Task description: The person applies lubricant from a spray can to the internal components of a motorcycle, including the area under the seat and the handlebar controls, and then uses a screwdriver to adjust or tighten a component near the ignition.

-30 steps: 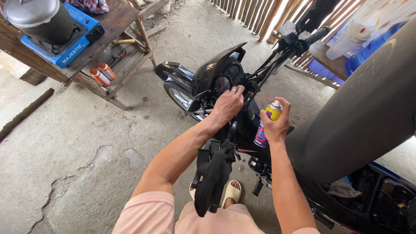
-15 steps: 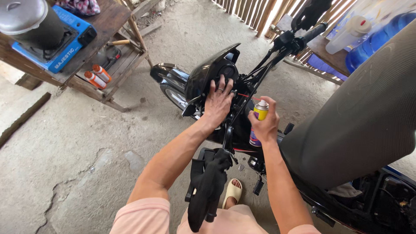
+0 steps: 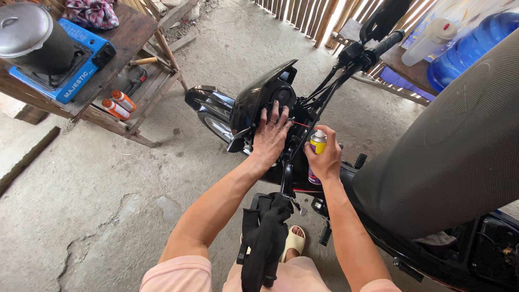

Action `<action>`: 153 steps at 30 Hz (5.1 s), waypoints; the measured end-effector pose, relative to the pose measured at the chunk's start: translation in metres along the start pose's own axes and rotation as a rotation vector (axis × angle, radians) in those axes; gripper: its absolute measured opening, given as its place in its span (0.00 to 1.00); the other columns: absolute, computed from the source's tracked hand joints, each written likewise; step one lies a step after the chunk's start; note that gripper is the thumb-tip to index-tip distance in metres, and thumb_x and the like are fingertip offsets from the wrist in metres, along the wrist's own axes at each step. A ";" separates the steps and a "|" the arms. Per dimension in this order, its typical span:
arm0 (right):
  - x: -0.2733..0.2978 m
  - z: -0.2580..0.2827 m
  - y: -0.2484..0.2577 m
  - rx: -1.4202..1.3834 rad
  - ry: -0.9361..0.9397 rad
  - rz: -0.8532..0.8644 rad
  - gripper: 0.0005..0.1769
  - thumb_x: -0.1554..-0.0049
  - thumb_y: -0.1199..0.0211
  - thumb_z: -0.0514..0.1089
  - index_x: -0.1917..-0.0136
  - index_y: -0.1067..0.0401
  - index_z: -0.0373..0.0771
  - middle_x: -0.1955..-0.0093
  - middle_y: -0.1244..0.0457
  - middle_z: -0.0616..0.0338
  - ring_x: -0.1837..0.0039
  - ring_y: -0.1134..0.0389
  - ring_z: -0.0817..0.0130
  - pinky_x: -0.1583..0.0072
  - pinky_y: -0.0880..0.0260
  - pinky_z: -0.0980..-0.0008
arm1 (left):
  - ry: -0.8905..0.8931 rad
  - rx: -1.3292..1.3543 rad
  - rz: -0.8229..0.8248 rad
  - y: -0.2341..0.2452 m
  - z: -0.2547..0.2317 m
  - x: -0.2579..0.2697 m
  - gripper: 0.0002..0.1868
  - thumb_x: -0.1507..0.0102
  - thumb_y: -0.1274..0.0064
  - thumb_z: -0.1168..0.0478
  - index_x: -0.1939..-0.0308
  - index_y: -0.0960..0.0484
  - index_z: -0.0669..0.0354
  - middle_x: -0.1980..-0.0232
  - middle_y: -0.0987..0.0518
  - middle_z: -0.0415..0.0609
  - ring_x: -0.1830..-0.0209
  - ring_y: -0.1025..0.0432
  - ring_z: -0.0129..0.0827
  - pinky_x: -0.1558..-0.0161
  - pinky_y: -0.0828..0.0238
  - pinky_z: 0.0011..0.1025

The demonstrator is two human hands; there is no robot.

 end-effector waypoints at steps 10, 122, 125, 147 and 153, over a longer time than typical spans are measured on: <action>0.002 -0.003 -0.008 0.050 -0.020 0.002 0.33 0.48 0.28 0.35 0.34 0.40 0.46 0.51 0.33 0.46 0.49 0.26 0.49 0.49 0.26 0.55 | 0.000 0.013 0.024 0.003 -0.002 0.000 0.23 0.35 0.53 0.60 0.35 0.20 0.48 0.24 0.41 0.52 0.19 0.56 0.52 0.24 0.58 0.56; 0.034 0.031 0.045 -0.579 -0.209 -0.111 0.32 0.43 0.33 0.28 0.32 0.42 0.45 0.46 0.40 0.54 0.55 0.31 0.69 0.54 0.24 0.70 | 0.439 1.364 0.193 0.047 0.043 0.120 0.11 0.41 0.36 0.60 0.59 0.18 0.60 0.61 0.15 0.47 0.60 0.20 0.30 0.57 0.23 0.29; 0.041 0.034 0.044 -0.607 -0.306 -0.101 0.31 0.43 0.33 0.29 0.32 0.42 0.46 0.50 0.39 0.55 0.60 0.31 0.69 0.59 0.26 0.69 | 0.383 1.349 0.281 0.045 0.034 0.118 0.10 0.41 0.35 0.59 0.60 0.17 0.60 0.62 0.14 0.48 0.60 0.19 0.30 0.58 0.22 0.30; 0.062 0.045 0.061 -0.818 -0.449 -0.080 0.32 0.45 0.34 0.34 0.32 0.43 0.49 0.58 0.38 0.54 0.65 0.31 0.66 0.64 0.25 0.65 | 0.701 2.116 0.329 0.045 0.016 0.132 0.21 0.30 0.54 0.47 0.43 0.16 0.55 0.41 0.18 0.42 0.41 0.27 0.31 0.42 0.35 0.37; 0.065 0.052 0.067 -0.851 -0.449 0.011 0.31 0.44 0.35 0.34 0.32 0.43 0.49 0.58 0.37 0.54 0.65 0.31 0.67 0.63 0.24 0.66 | 0.835 2.121 0.191 0.039 0.011 0.161 0.15 0.33 0.45 0.50 0.52 0.14 0.56 0.49 0.16 0.41 0.50 0.24 0.26 0.48 0.31 0.33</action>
Point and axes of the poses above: each hand's wrist, its own x-axis away from the middle knuckle, its own y-axis out of the back of the hand, z = x × y, the point moved 9 cm from there along -x, towards the middle knuckle
